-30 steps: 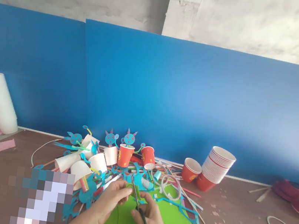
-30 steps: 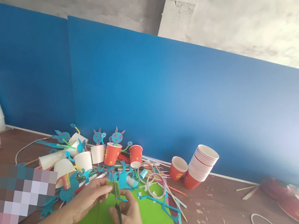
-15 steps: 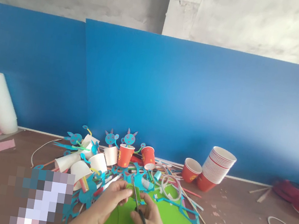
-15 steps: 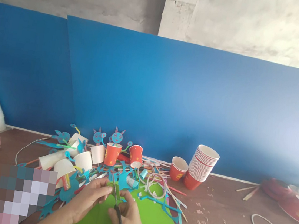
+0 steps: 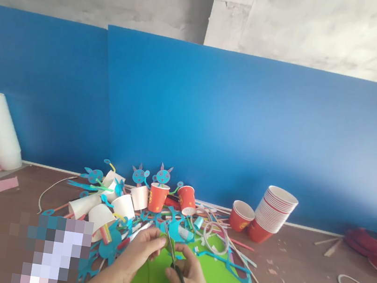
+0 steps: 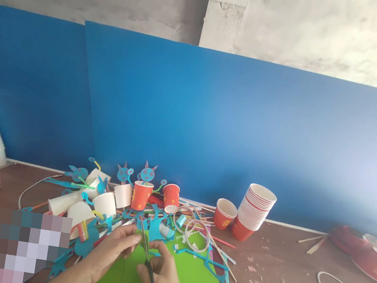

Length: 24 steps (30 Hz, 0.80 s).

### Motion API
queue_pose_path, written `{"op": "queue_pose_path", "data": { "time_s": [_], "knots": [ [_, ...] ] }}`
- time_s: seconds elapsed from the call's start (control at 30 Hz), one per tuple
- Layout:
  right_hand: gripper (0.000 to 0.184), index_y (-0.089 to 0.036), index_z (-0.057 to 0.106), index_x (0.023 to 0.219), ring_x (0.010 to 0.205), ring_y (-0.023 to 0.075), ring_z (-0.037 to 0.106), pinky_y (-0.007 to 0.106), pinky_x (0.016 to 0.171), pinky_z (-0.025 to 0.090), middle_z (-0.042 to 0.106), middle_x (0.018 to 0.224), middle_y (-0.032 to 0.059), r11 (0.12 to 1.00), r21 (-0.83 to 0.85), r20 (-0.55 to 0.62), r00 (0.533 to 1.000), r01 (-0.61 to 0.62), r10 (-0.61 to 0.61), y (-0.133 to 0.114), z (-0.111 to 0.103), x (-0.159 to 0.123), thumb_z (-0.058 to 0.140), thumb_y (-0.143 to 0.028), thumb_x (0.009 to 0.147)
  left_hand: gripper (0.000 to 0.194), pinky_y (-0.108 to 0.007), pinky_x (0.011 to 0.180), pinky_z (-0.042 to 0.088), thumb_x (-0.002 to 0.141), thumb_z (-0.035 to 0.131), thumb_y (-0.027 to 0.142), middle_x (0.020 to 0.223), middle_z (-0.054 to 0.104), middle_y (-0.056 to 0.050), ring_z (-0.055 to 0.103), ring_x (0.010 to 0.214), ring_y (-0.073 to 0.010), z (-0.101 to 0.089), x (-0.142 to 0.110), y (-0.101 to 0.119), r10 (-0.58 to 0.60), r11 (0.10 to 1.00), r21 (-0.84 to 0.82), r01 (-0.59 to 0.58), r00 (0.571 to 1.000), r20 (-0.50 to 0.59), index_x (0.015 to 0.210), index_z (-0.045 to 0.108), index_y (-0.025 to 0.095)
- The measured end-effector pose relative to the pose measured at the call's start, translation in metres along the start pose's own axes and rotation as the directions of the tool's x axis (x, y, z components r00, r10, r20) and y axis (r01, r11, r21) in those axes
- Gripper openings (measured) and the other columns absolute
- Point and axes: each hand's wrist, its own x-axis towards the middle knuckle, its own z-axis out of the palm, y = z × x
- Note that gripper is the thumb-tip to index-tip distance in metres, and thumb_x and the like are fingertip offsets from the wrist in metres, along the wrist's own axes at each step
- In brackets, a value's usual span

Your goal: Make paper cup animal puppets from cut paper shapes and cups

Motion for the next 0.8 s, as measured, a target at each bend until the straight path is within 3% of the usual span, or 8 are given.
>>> {"op": "queue_pose_path", "data": {
  "time_s": [0.17,0.8],
  "knots": [
    [0.065,-0.021,0.037,0.103,0.034,0.0045,0.037,0.015,0.03,0.034,0.044,0.048,-0.0146,1.0,0.006,-0.014,1.0,-0.001,0.001,-0.0004,0.0018,-0.0008,0.074,-0.057,0.062,0.034,-0.025,0.052,0.034,0.066,0.067,0.049,0.062,0.065,-0.001,0.052,0.054,-0.0129,-0.0013,-0.0005,0.0001,-0.041,0.998,0.044,0.038,0.997,0.062,0.073,0.058,0.016],
    [0.061,-0.022,0.04,0.103,0.033,0.0047,0.038,0.014,0.03,0.032,0.041,0.047,-0.015,1.0,-0.007,0.009,1.0,-0.001,0.001,-0.0048,0.0008,-0.0025,0.073,-0.056,0.065,0.025,-0.024,0.057,0.033,0.067,0.068,0.039,0.054,0.059,0.002,0.046,0.053,-0.0108,-0.0025,-0.001,-0.0011,-0.028,1.0,-0.005,0.029,0.998,0.049,0.065,0.058,0.016]
  ]
}}
